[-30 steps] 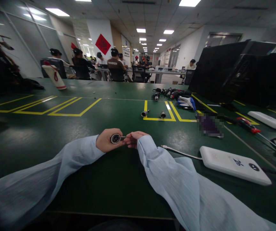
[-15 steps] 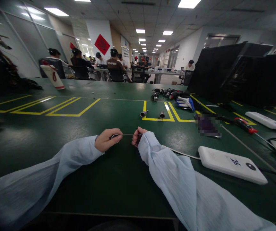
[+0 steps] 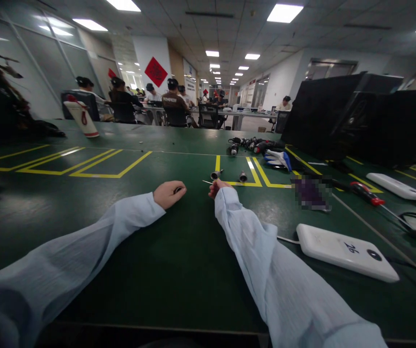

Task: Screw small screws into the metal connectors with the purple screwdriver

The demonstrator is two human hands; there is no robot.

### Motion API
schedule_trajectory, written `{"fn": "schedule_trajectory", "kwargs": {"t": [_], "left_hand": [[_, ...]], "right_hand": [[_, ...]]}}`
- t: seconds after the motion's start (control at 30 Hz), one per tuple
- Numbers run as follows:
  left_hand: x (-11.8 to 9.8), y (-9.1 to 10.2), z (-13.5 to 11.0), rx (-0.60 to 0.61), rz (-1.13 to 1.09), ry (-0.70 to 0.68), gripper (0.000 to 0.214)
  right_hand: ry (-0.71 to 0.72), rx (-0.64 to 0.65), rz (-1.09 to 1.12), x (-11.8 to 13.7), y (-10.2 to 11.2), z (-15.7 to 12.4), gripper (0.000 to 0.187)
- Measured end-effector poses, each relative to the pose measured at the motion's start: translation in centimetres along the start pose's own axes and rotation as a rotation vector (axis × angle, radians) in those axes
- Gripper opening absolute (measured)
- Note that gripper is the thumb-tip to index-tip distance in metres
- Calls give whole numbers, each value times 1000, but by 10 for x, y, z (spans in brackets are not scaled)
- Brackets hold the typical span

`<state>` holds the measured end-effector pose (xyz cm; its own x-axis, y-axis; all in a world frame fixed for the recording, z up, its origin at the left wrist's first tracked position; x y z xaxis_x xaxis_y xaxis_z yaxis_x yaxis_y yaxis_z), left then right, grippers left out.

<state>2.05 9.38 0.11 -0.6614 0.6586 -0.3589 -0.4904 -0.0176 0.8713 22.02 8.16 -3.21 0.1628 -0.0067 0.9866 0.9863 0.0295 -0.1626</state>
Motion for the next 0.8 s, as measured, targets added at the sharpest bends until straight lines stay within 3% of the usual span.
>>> {"fn": "schedule_trajectory", "kwargs": {"t": [0.13, 0.37, 0.57, 0.8], "left_hand": [[10, -6, 23, -23, 76, 54, 29], [22, -15, 53, -61, 200, 155, 30], [18, -16, 57, -33, 288, 153, 29], [12, -15, 53, 26, 341, 123, 31]], "right_hand": [[21, -124, 51, -3, -10, 22, 5], [96, -198, -88, -11, -37, 58, 8], [157, -236, -371, -14, -32, 81, 13], [199, -234, -553, -15, -38, 81, 18]]}}
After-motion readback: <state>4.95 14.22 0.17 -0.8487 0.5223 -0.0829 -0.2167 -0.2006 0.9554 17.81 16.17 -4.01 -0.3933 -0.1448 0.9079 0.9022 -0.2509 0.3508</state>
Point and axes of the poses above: each hand's wrist, its own z-axis towards the middle knuckle, its own y-axis out of the back of the hand, x = y × z, the point moved 1 cm from there along z, towards the middle knuckle, and after that the axes turned 13 degrees about -z, right-handed, at the moved point
